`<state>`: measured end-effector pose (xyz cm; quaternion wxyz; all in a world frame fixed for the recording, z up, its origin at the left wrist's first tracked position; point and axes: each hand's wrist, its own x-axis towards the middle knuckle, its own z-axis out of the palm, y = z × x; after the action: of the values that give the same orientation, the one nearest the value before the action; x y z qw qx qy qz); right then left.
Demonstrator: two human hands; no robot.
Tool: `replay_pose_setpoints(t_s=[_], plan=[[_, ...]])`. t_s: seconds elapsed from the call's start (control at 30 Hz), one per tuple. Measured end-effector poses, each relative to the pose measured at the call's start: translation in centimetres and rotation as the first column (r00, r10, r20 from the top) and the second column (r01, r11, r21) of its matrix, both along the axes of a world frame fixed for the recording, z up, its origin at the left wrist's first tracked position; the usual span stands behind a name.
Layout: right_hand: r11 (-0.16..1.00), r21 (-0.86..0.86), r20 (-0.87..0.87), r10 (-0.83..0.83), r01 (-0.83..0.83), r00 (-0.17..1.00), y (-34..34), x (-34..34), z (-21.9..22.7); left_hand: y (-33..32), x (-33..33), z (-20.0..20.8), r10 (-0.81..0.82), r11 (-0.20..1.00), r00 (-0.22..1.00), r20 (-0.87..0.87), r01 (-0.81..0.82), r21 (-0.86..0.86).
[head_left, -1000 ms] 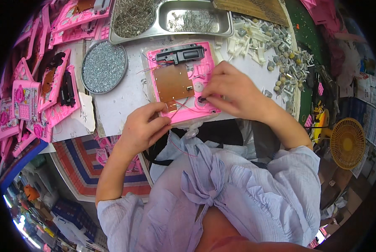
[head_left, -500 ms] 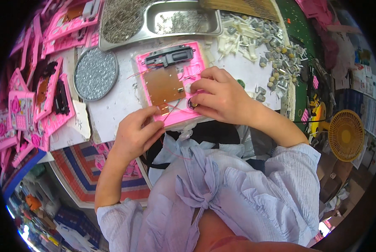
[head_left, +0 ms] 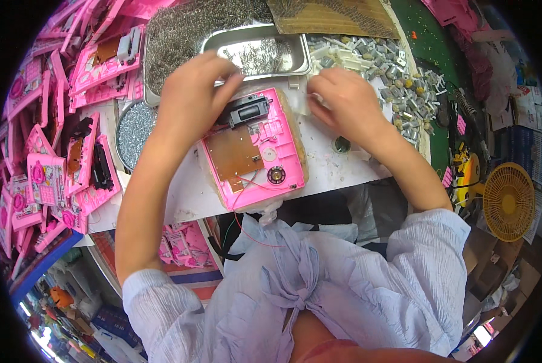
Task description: Assembling, screwing, and soldering components for a pink toy device.
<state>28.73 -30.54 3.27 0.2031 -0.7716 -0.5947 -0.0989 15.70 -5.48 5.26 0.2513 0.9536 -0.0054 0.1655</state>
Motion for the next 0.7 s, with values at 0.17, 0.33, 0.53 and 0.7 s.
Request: replay_pose_setpoints(t_s=[0.17, 0.33, 0.53, 0.7], plan=[[0.982, 0.057, -0.308, -0.153, 0.178, 0.939, -4.4, -0.8, 3.4, 0.2, 8.1, -3.0, 0.129, 0.956, 0.971, -0.201, -0.068, 0.284], [0.955, -0.011, -0.474, -0.265, 0.295, 0.840, -7.7, -2.6, 3.7, -0.2, 11.0, -4.1, 0.230, 0.944, 0.930, -0.285, -0.143, 0.296], [0.954, 0.070, -0.546, -0.208, 0.292, 0.812, -7.6, -3.4, 3.2, -0.7, 11.0, -4.9, 0.269, 0.958, 0.903, -0.335, -0.214, 0.194], [0.943, -0.035, -0.726, -0.252, 0.332, 0.640, -7.6, -3.6, 4.1, 0.4, 8.8, -3.3, 0.140, 0.989, 0.958, -0.252, -0.122, 0.084]])
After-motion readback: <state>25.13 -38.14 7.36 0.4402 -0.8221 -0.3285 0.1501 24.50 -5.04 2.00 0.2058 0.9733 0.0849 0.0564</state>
